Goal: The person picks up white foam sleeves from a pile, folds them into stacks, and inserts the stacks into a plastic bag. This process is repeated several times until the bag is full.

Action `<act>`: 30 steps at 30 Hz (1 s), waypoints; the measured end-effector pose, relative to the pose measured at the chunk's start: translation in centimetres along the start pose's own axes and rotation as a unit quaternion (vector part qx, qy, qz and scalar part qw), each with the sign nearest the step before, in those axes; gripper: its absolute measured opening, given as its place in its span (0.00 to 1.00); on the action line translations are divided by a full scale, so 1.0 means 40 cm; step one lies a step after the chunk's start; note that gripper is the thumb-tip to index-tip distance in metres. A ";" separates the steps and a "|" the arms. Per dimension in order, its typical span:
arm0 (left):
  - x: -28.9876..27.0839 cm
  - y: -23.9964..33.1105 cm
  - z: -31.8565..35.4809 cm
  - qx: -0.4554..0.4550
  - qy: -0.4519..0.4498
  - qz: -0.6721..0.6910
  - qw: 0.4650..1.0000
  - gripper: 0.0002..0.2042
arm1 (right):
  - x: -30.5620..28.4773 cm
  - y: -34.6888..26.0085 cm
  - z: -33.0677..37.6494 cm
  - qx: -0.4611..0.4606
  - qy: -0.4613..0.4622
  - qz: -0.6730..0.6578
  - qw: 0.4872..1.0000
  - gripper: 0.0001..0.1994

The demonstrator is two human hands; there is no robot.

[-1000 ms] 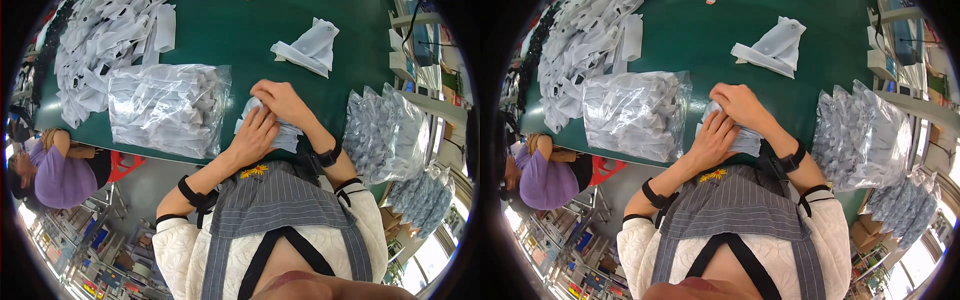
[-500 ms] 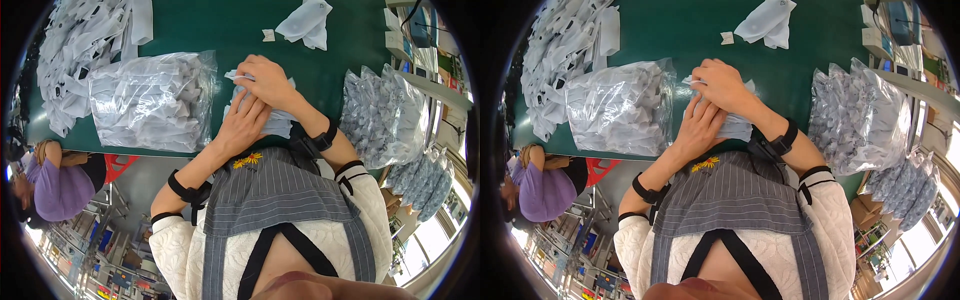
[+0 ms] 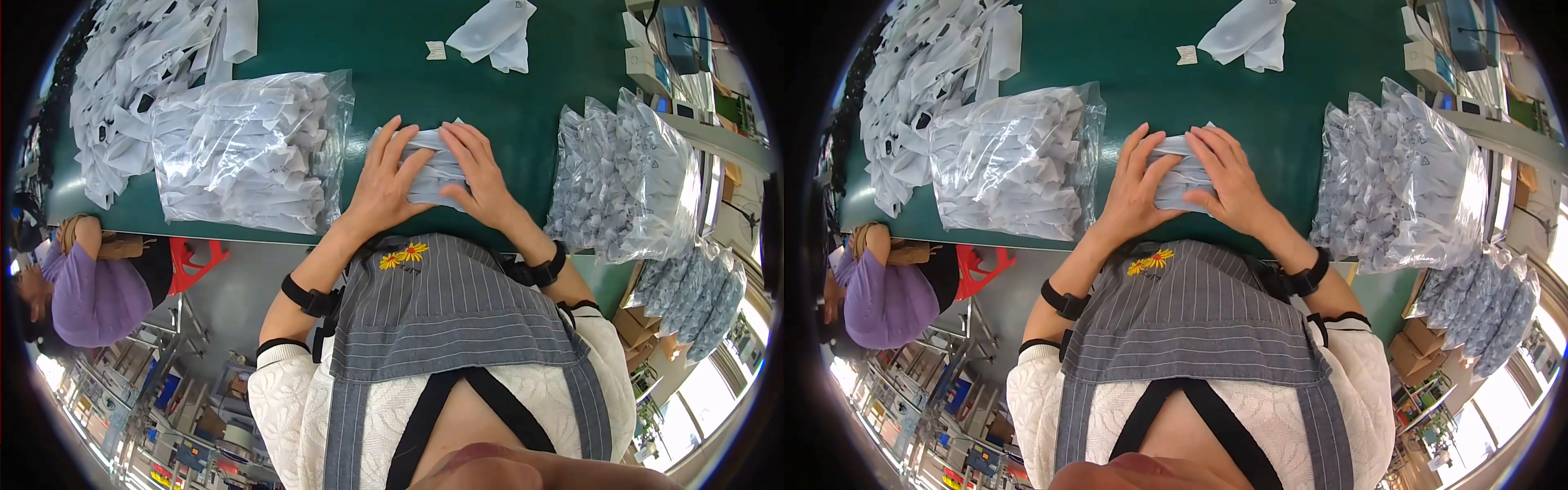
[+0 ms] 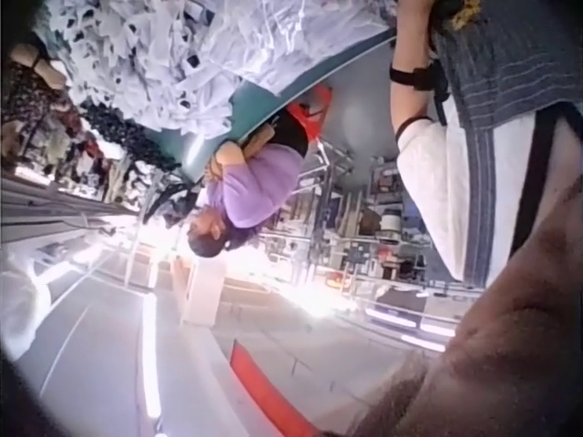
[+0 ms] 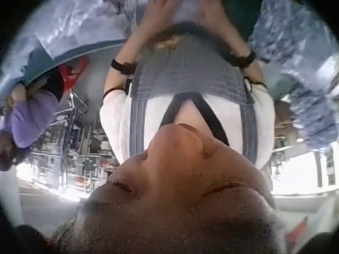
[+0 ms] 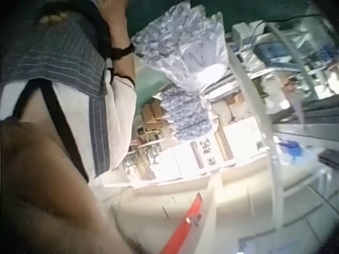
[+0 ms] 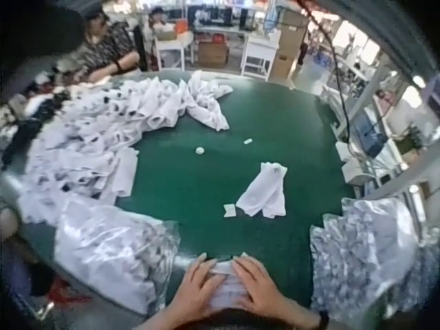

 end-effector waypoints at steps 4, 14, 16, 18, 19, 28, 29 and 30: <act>0.001 0.017 0.022 -0.020 0.015 0.023 0.999 0.41 | -0.013 -0.024 0.036 -0.013 -0.108 0.037 0.993 0.40; -0.077 0.084 0.071 -0.021 0.041 0.024 0.999 0.39 | -0.012 -0.090 0.067 -0.066 -0.082 0.073 0.992 0.43; -0.103 0.095 0.086 -0.028 0.050 0.015 0.998 0.38 | -0.005 -0.109 0.070 -0.065 -0.074 0.063 0.993 0.42; -0.140 0.111 0.114 -0.013 0.085 -0.063 0.994 0.36 | -0.001 -0.131 0.067 -0.063 -0.068 0.064 0.994 0.41; -0.157 0.120 0.128 -0.006 0.103 -0.102 0.989 0.35 | 0.004 -0.141 0.067 -0.062 -0.066 0.065 0.994 0.40; -0.326 0.037 0.251 -0.146 0.238 -0.340 0.898 0.27 | 0.059 -0.160 0.055 -0.041 -0.024 0.029 0.998 0.41; -0.335 0.025 0.266 -0.172 0.241 -0.340 0.893 0.26 | 0.066 -0.180 0.045 -0.062 -0.027 0.012 0.998 0.41; -0.346 0.017 0.289 -0.200 0.242 -0.342 0.886 0.25 | 0.076 -0.209 0.033 -0.083 -0.032 -0.008 0.996 0.41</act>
Point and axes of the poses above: each hand's wrist, its own z-axis away from the middle knuckle, its own x-axis out of the palm, y = z × x, the point moved 8 cm from there along -z, towards the middle knuckle, and after that the axes turned 10 degrees about y, right-handed, at the moved point
